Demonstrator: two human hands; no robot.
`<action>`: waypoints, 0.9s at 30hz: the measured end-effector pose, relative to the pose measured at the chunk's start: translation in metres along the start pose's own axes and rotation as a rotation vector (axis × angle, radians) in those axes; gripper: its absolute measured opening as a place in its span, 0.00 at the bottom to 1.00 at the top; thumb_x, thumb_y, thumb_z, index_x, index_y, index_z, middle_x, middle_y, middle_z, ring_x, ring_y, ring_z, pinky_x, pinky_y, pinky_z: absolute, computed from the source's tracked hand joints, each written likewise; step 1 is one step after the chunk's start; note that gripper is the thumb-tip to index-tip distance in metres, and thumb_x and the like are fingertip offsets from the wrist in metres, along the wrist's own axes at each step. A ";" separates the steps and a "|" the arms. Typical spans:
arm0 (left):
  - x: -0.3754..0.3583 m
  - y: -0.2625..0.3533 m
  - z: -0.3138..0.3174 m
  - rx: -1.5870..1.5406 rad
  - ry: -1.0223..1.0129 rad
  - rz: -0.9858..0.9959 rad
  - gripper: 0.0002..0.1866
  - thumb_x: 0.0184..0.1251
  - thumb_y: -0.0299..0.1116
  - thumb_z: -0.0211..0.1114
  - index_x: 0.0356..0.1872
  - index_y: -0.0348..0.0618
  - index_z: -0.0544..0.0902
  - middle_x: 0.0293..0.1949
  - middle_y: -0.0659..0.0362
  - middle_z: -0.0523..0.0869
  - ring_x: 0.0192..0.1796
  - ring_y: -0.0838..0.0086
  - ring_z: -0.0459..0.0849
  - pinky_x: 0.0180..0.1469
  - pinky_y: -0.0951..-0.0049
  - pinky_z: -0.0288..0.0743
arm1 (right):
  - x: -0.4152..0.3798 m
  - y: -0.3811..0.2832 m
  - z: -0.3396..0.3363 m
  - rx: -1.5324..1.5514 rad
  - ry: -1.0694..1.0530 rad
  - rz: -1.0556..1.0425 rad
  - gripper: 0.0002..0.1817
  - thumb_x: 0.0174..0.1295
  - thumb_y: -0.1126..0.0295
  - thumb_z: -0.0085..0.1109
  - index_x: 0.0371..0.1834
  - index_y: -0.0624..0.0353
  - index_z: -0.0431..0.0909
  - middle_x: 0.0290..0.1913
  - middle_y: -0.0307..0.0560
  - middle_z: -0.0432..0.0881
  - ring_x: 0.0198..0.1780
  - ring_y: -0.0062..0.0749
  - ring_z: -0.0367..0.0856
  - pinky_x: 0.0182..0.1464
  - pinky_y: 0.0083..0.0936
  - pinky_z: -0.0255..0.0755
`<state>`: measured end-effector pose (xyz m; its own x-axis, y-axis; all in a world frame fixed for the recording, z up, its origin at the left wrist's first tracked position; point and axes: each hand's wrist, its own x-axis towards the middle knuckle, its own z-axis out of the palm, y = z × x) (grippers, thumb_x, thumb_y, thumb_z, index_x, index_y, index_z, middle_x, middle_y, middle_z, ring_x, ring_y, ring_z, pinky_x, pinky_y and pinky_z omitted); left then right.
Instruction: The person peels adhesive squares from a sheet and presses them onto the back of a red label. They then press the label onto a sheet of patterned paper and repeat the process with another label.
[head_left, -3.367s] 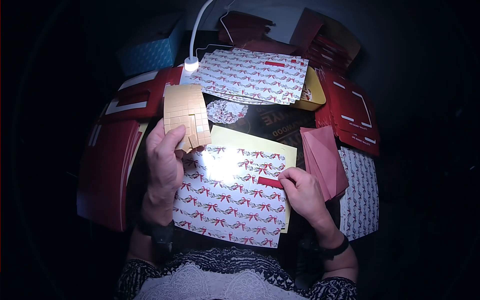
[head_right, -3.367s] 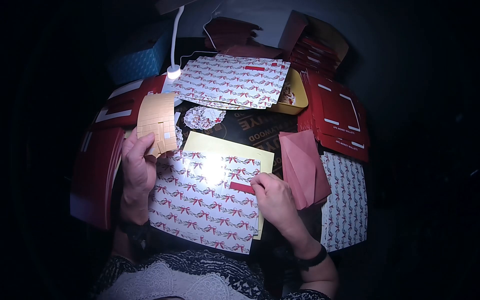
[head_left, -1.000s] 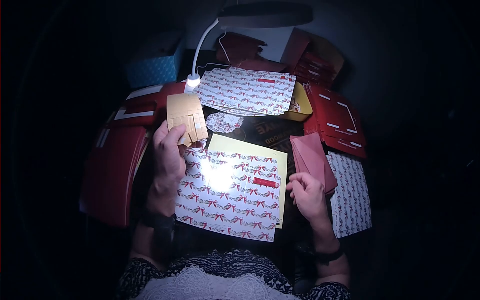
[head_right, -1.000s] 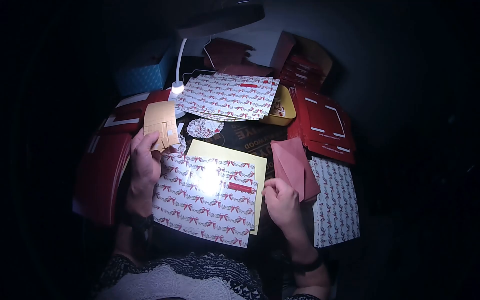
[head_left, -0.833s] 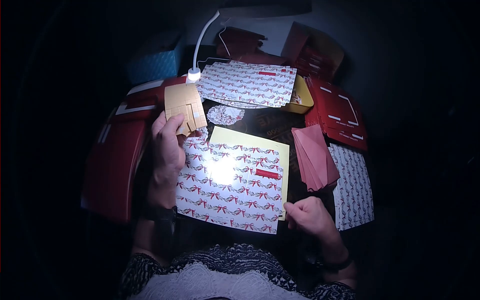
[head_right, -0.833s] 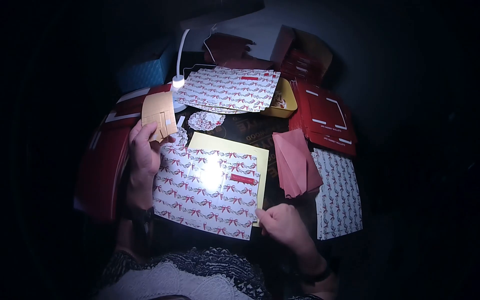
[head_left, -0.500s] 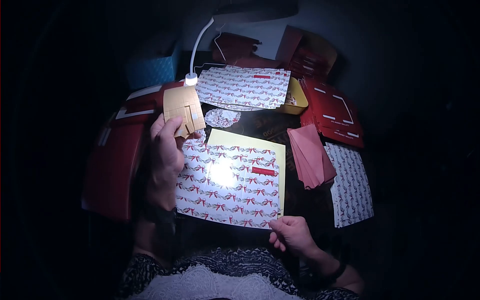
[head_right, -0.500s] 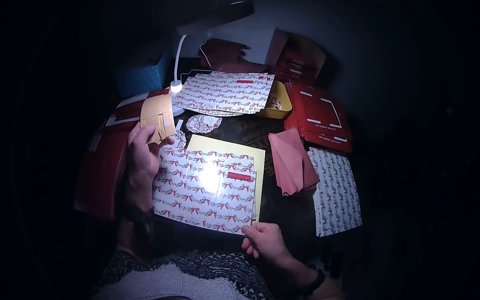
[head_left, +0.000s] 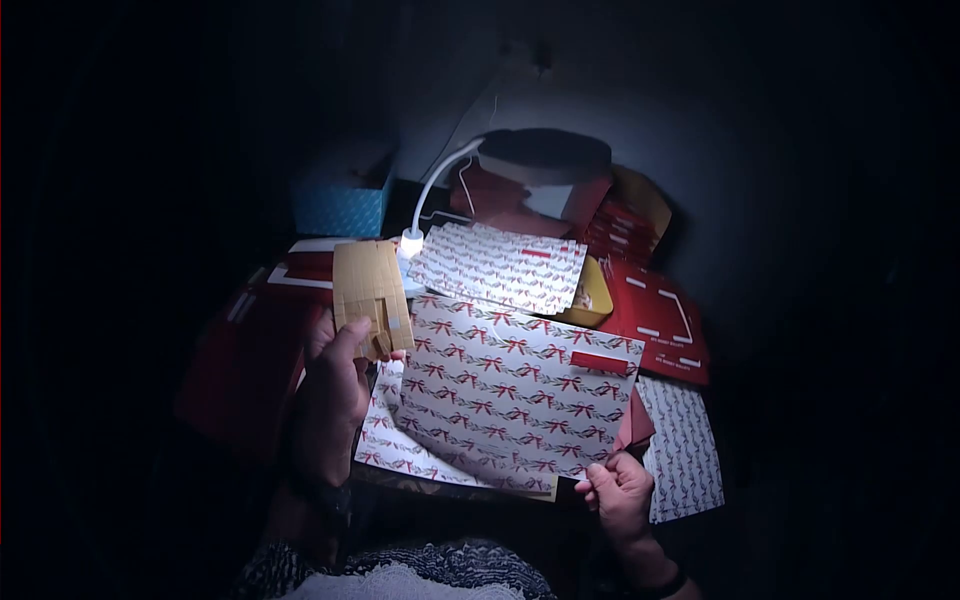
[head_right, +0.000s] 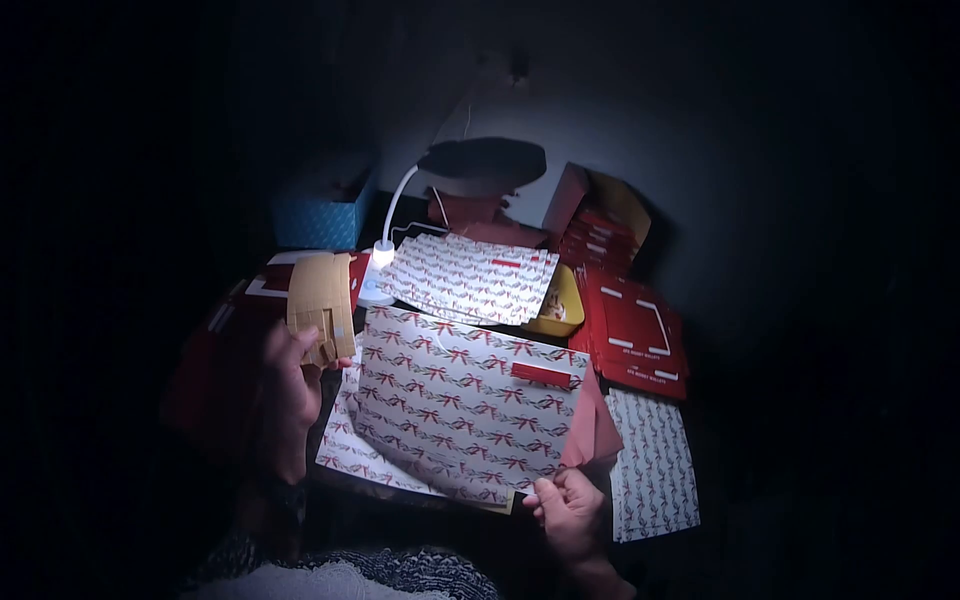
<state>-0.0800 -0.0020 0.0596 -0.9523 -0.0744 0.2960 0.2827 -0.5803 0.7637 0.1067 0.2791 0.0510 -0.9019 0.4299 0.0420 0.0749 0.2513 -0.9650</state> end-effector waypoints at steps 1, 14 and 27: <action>0.002 0.000 -0.001 -0.002 -0.008 -0.008 0.15 0.62 0.31 0.52 0.46 0.34 0.76 0.37 0.51 0.84 0.34 0.70 0.85 0.32 0.72 0.81 | 0.007 -0.006 -0.004 -0.002 -0.001 -0.017 0.08 0.67 0.74 0.55 0.30 0.64 0.75 0.24 0.42 0.81 0.21 0.13 0.74 0.24 0.11 0.68; 0.006 -0.003 -0.001 -0.080 0.015 -0.123 0.14 0.63 0.27 0.51 0.47 0.34 0.76 0.37 0.54 0.83 0.34 0.75 0.82 0.36 0.75 0.78 | 0.181 -0.078 -0.012 0.100 0.086 0.009 0.09 0.65 0.74 0.45 0.27 0.63 0.71 0.20 0.44 0.73 0.14 0.16 0.64 0.13 0.13 0.57; 0.000 -0.002 -0.024 0.101 0.245 -0.072 0.14 0.65 0.31 0.52 0.46 0.33 0.77 0.38 0.53 0.83 0.34 0.73 0.83 0.37 0.74 0.79 | 0.296 -0.035 0.043 0.147 -0.033 0.249 0.12 0.59 0.84 0.39 0.39 0.71 0.74 0.29 0.52 0.78 0.19 0.23 0.72 0.18 0.20 0.70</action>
<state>-0.0830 -0.0202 0.0436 -0.9663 -0.2372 0.1000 0.2112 -0.5080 0.8350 -0.1809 0.3601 0.0861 -0.8770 0.4338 -0.2065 0.2349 0.0122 -0.9719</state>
